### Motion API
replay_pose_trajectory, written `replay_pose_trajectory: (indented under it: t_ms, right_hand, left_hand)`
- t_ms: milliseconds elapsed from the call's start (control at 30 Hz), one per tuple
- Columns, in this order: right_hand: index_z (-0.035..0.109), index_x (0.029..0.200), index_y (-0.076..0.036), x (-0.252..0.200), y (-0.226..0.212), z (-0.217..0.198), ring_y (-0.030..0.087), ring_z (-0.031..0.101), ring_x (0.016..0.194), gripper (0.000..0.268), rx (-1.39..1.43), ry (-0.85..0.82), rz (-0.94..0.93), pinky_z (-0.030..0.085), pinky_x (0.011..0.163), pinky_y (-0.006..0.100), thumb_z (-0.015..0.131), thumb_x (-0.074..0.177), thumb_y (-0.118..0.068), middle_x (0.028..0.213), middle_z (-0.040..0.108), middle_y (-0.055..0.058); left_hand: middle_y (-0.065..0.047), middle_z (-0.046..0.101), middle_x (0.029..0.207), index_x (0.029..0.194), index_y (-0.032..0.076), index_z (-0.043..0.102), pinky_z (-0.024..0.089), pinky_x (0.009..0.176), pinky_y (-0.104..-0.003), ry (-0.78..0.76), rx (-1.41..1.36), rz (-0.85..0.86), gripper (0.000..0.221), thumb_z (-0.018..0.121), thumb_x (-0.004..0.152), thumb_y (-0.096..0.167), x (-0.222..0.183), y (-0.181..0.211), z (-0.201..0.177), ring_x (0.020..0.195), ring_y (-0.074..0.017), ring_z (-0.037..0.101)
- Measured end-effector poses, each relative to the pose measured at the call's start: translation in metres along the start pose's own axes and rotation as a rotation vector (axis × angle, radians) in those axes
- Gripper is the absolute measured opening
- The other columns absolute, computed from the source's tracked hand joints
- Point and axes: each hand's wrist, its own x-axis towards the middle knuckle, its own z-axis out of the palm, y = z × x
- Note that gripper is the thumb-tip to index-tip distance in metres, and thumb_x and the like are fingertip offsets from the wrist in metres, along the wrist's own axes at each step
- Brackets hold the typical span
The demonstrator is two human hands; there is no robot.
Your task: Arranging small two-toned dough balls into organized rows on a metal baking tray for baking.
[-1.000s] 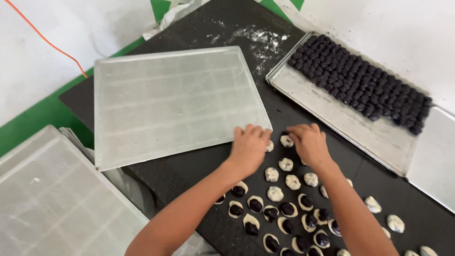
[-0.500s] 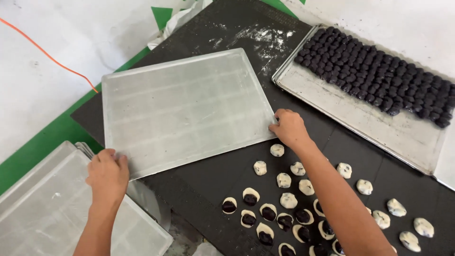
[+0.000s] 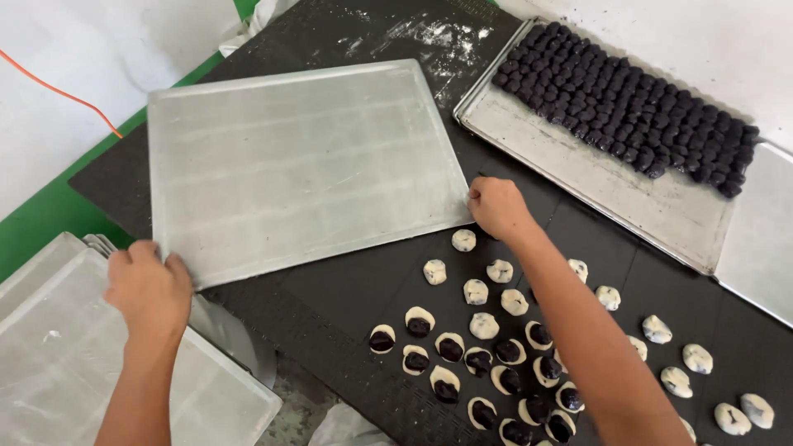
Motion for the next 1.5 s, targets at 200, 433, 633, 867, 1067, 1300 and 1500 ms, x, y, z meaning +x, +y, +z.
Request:
replay_pose_trajectory:
  t_ms: [200,433,633,867,1067,1300,1500]
  right_hand:
    - [0.069,0.117,-0.021,-0.050,0.001,-0.048,0.029,0.044,0.108,0.029,-0.010,0.061,-0.031,0.029,0.079,0.049,0.049,0.099,-0.011,0.110,0.068,-0.002]
    - [0.072,0.114,-0.028,-0.085,0.031,-0.032,0.028,0.055,0.109,0.026,-0.159,0.172,-0.036,0.050,0.087,0.047,0.054,0.099,-0.038,0.116,0.064,-0.001]
    - [0.068,0.110,-0.026,-0.105,0.024,-0.022,0.020,0.052,0.106,0.025,-0.029,0.219,-0.046,0.044,0.086,0.042,0.068,0.087,-0.038,0.109,0.061,-0.010]
    - [0.067,0.104,-0.024,-0.103,0.028,-0.024,0.019,0.062,0.092,0.024,0.129,0.189,-0.078,0.047,0.081,0.035,0.074,0.082,-0.031,0.088,0.070,-0.003]
    - [0.071,0.100,-0.016,-0.075,0.017,-0.047,0.027,0.069,0.080,0.024,0.212,0.119,-0.086,0.052,0.076,0.039,0.075,0.077,-0.025,0.081,0.072,0.008]
    - [0.074,0.107,-0.020,-0.026,-0.003,-0.044,0.031,0.068,0.094,0.021,0.154,0.127,-0.230,0.052,0.083,0.041,0.066,0.090,-0.029,0.096,0.075,0.006]
    - [0.075,0.101,-0.019,-0.008,0.007,-0.025,0.030,0.069,0.091,0.022,0.171,0.043,-0.271,0.055,0.082,0.041,0.075,0.082,-0.029,0.096,0.072,0.006]
  left_hand:
    - [0.001,0.049,0.106,0.111,0.023,0.059,0.023,0.063,-0.030,0.450,0.471,0.226,0.042,0.065,0.069,0.026,0.011,0.046,-0.023,0.083,-0.0200,0.045]
    - [-0.016,0.067,0.102,0.113,0.008,0.066,0.045,0.082,-0.049,-0.164,-0.145,0.842,0.030,0.057,0.085,0.015,-0.049,0.266,-0.014,0.099,-0.0371,0.065]
    - [-0.012,0.052,0.083,0.096,0.003,0.065,0.033,0.067,-0.045,0.126,-0.400,1.009,0.025,0.065,0.078,0.022,-0.094,0.346,0.020,0.078,-0.0315,0.048]
    - [-0.010,0.053,0.088,0.102,0.006,0.052,0.033,0.069,-0.043,-0.103,-0.479,0.866,0.037,0.072,0.078,0.025,-0.106,0.355,-0.009,0.086,-0.0297,0.049]
    - [-0.010,0.052,0.089,0.100,0.006,0.057,0.038,0.064,-0.043,-0.310,-0.537,0.755,0.018,0.063,0.091,0.021,-0.090,0.357,-0.008,0.080,-0.0293,0.052]
    - [-0.006,0.054,0.092,0.106,0.013,0.061,0.048,0.071,-0.049,-0.320,-0.514,0.705,0.025,0.064,0.086,0.029,-0.035,0.349,0.010,0.086,-0.0316,0.060]
    - [-0.004,0.051,0.098,0.102,0.020,0.064,0.044,0.079,-0.049,-0.507,-0.408,0.685,0.020,0.056,0.093,0.036,-0.025,0.343,0.018,0.098,-0.0303,0.054]
